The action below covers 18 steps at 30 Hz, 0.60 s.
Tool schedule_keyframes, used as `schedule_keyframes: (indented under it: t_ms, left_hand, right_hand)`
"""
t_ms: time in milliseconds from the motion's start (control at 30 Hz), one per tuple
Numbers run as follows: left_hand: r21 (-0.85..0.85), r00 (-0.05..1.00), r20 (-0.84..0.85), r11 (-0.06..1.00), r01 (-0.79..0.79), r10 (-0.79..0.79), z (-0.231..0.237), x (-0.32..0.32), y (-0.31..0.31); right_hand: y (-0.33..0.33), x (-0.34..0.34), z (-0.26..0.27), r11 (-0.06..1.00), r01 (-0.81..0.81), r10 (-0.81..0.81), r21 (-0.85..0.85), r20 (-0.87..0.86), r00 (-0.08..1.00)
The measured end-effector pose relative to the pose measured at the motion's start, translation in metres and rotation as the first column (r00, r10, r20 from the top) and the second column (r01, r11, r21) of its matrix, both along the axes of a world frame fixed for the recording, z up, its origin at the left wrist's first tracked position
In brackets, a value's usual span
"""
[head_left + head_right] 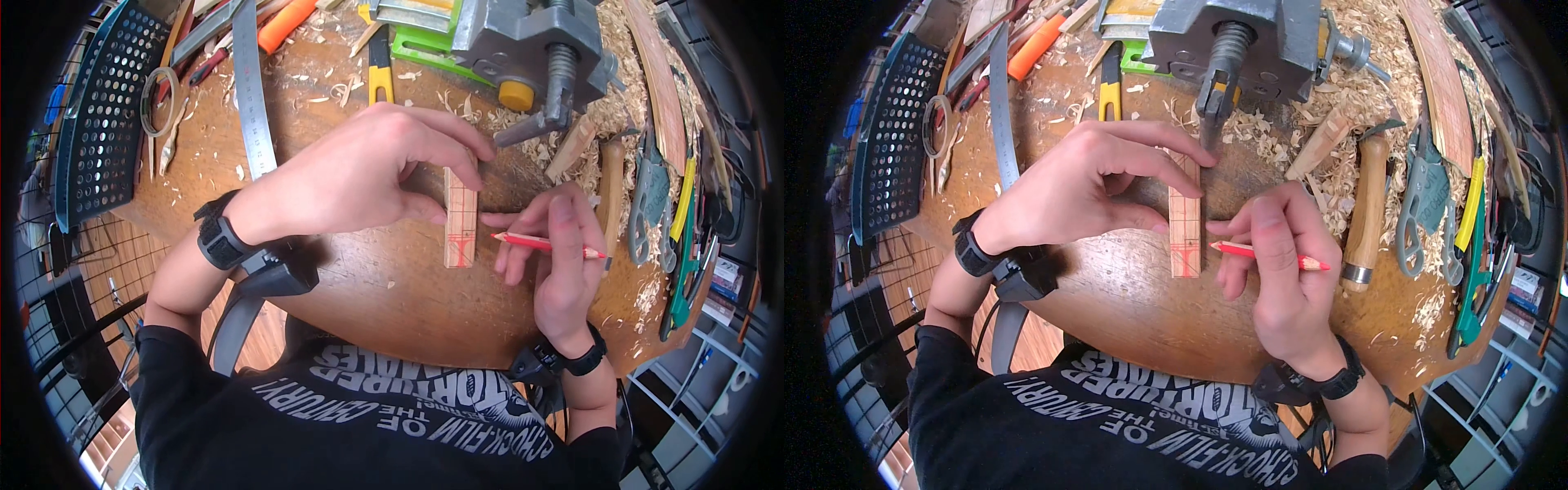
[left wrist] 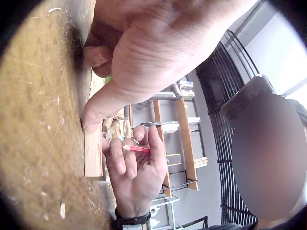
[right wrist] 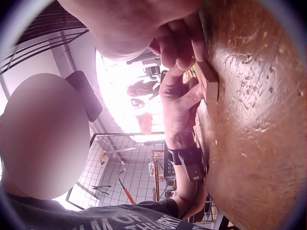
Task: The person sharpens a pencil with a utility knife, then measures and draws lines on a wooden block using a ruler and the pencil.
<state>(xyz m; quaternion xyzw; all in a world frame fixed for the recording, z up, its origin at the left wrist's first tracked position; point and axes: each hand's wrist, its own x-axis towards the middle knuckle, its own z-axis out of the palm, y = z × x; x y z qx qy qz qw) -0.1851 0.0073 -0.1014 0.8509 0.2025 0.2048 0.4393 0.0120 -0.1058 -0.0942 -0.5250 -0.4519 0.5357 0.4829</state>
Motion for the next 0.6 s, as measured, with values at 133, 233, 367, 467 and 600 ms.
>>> schedule_keyframes:
  t_ms: [133, 233, 367, 467, 600]
  left_hand:
    - [-0.035, 1.000, -0.002, 0.999, -0.010, 0.010, 0.001, 0.000, -0.001]
    - [-0.087, 0.999, -0.005, 0.995, -0.047, 0.047, 0.004, -0.001, -0.002]
    - [-0.083, 0.995, 0.065, 0.994, -0.076, 0.082, 0.007, -0.001, -0.001]
    - [-0.074, 0.995, 0.033, 0.993, -0.093, 0.095, 0.011, -0.001, 0.000]
    - [-0.067, 0.995, 0.043, 0.994, -0.084, 0.087, 0.007, -0.001, 0.001]
  right_hand:
    - [0.000, 0.001, -0.007, 0.990, 0.077, -0.071, 0.116, -0.056, 0.996]
    - [0.001, -0.002, -0.003, 0.986, 0.132, -0.130, 0.099, -0.031, 0.991]
    - [0.003, 0.000, 0.001, 0.985, 0.159, -0.159, 0.063, -0.019, 0.987]
    - [0.004, 0.003, 0.002, 0.980, 0.189, -0.188, 0.054, -0.033, 0.982]
    - [0.007, -0.001, 0.009, 0.966, 0.259, -0.260, 0.021, 0.099, 0.961]
